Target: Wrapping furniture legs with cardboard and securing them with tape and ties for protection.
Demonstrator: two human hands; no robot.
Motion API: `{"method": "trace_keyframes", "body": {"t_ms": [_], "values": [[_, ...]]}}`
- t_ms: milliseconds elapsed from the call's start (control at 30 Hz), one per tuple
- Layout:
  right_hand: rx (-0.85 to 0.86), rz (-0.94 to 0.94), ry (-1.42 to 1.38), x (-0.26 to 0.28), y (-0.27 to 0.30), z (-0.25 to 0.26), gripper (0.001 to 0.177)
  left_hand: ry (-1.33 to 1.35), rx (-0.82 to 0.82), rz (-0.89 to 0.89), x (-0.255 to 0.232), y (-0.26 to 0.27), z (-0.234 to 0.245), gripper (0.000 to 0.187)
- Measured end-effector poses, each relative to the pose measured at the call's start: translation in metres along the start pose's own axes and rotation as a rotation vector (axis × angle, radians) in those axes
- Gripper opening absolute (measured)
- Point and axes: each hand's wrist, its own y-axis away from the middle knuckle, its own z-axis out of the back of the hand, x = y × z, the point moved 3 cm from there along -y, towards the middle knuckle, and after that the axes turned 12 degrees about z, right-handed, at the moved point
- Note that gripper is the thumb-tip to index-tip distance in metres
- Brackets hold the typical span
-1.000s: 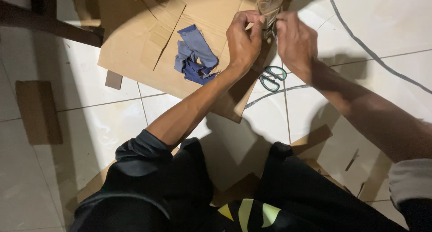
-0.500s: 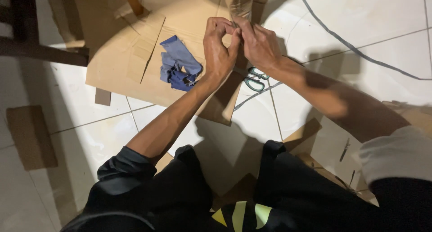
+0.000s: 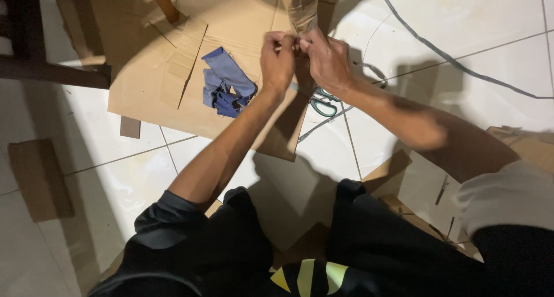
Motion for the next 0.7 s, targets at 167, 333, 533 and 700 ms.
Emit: {"method": "trace_keyframes", "body": {"t_ms": [167,333,533,700], "values": [[-0.019,-0.136,-0.076,0.015,-0.006,0.007,0.026,0.247,0.146,0.511,-0.015,0.002,-0.007,0.039],[-0.037,-0.311,-0.143,0.019,-0.01,0.009,0.045,0.473,0.297,0.457,0.014,-0.016,-0.016,0.012],[-0.047,-0.278,-0.124,0.029,-0.013,0.027,0.029,0.642,0.158,0.433,0.015,-0.018,-0.033,0.013],[-0.078,-0.583,-0.255,0.04,-0.021,0.036,0.032,0.431,0.116,0.38,-0.005,-0.009,-0.021,0.023]]}}
